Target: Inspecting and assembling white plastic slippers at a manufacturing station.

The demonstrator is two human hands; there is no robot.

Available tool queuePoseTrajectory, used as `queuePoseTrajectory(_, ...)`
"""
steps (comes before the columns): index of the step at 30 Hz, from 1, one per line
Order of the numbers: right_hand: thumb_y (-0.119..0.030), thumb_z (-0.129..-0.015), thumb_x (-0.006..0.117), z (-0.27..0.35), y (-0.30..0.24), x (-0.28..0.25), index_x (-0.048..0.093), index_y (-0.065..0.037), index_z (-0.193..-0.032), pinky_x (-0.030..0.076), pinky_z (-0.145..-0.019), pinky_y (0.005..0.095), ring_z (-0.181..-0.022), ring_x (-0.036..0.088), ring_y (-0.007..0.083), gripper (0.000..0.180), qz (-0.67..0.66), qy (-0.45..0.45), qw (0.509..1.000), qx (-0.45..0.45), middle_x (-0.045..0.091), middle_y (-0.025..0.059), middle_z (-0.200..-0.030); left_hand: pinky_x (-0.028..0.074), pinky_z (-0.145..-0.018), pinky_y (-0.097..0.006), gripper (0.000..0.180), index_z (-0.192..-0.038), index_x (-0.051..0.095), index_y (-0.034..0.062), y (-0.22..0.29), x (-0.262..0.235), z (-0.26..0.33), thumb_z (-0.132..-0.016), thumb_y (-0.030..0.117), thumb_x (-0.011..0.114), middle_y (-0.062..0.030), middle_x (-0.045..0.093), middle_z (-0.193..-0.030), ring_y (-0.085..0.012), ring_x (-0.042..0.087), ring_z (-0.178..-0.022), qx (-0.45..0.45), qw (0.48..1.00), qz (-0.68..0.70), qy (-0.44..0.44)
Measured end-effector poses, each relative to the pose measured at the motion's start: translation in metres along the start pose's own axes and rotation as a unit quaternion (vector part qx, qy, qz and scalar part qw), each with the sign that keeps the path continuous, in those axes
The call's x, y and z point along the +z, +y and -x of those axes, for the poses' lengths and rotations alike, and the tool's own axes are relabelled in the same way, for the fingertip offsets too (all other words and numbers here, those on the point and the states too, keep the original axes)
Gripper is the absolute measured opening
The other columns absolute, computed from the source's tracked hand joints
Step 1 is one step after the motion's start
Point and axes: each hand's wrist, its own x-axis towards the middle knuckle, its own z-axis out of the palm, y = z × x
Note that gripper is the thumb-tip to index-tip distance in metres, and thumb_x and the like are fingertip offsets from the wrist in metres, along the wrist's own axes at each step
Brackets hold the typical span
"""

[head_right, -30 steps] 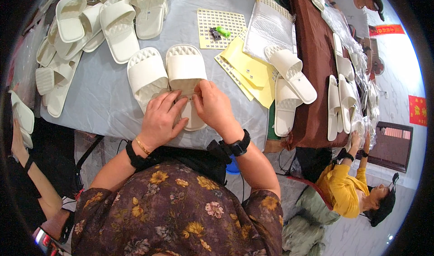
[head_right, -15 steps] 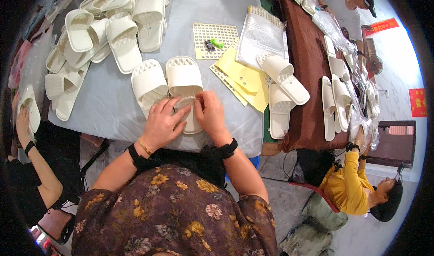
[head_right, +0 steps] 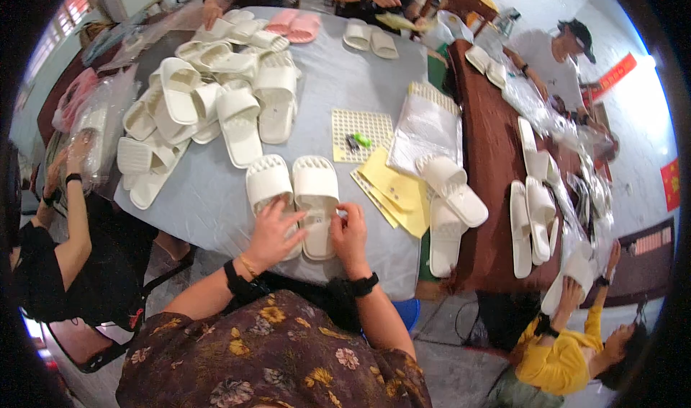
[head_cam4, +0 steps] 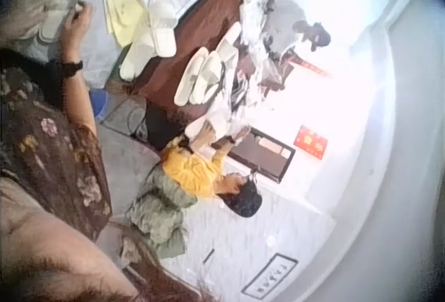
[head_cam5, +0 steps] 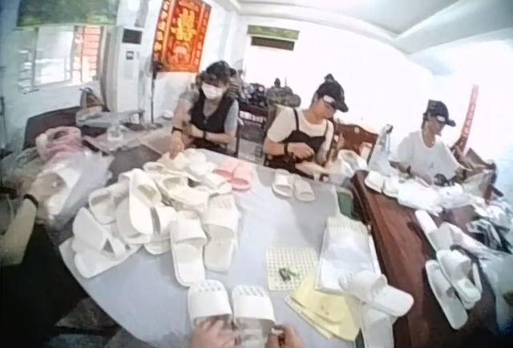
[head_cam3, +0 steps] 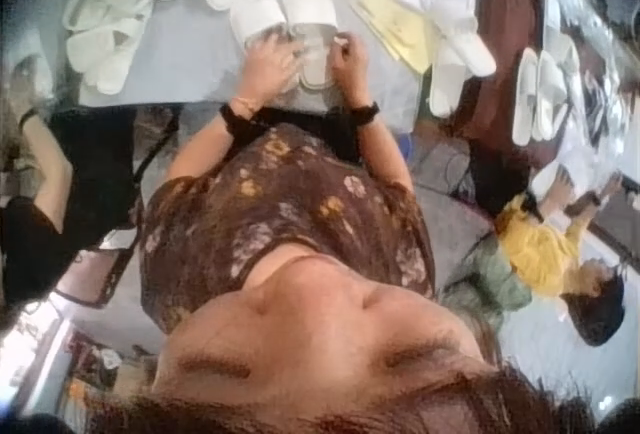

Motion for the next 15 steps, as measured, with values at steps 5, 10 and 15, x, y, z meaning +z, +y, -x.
queuePoseTrajectory(5,0.002,-0.086,0.060,0.003,0.003,0.000,0.060,0.000,-0.103,0.044,-0.058,0.0279,-0.064,0.052,0.0125,0.017,-0.015,-0.009,1.000,0.000,0.054,0.0071,-0.089,0.032,-0.108,-0.054,0.063,-0.128,0.061,0.0031,0.021,0.015,-0.024,-0.083,0.045,0.071,-0.0303,0.048,-0.128,-0.0482,0.042,-0.124,-0.040,0.997,-0.071,-0.012)
queuePoseTrajectory(10,0.000,-0.089,0.059,0.005,0.003,-0.001,0.059,-0.002,-0.106,0.041,-0.057,0.0242,-0.063,0.048,0.0088,0.017,-0.050,-0.007,0.998,0.036,0.053,0.0021,-0.076,0.034,-0.106,-0.054,0.064,-0.113,0.059,-0.0095,0.018,0.014,-0.028,-0.080,0.043,0.074,-0.0299,0.050,-0.122,-0.0485,0.044,-0.121,-0.044,0.998,-0.048,-0.014)
queuePoseTrajectory(15,-0.001,-0.091,0.060,0.006,0.011,0.000,0.059,-0.003,-0.107,0.041,-0.057,0.0239,-0.063,0.048,0.0078,0.016,-0.086,-0.004,0.993,0.086,0.052,-0.0008,-0.073,0.041,-0.101,-0.048,0.059,-0.121,0.058,-0.0058,0.018,-0.039,-0.039,-0.083,0.036,0.072,-0.0249,0.054,-0.125,-0.0405,0.050,-0.121,-0.066,0.984,0.163,-0.001)
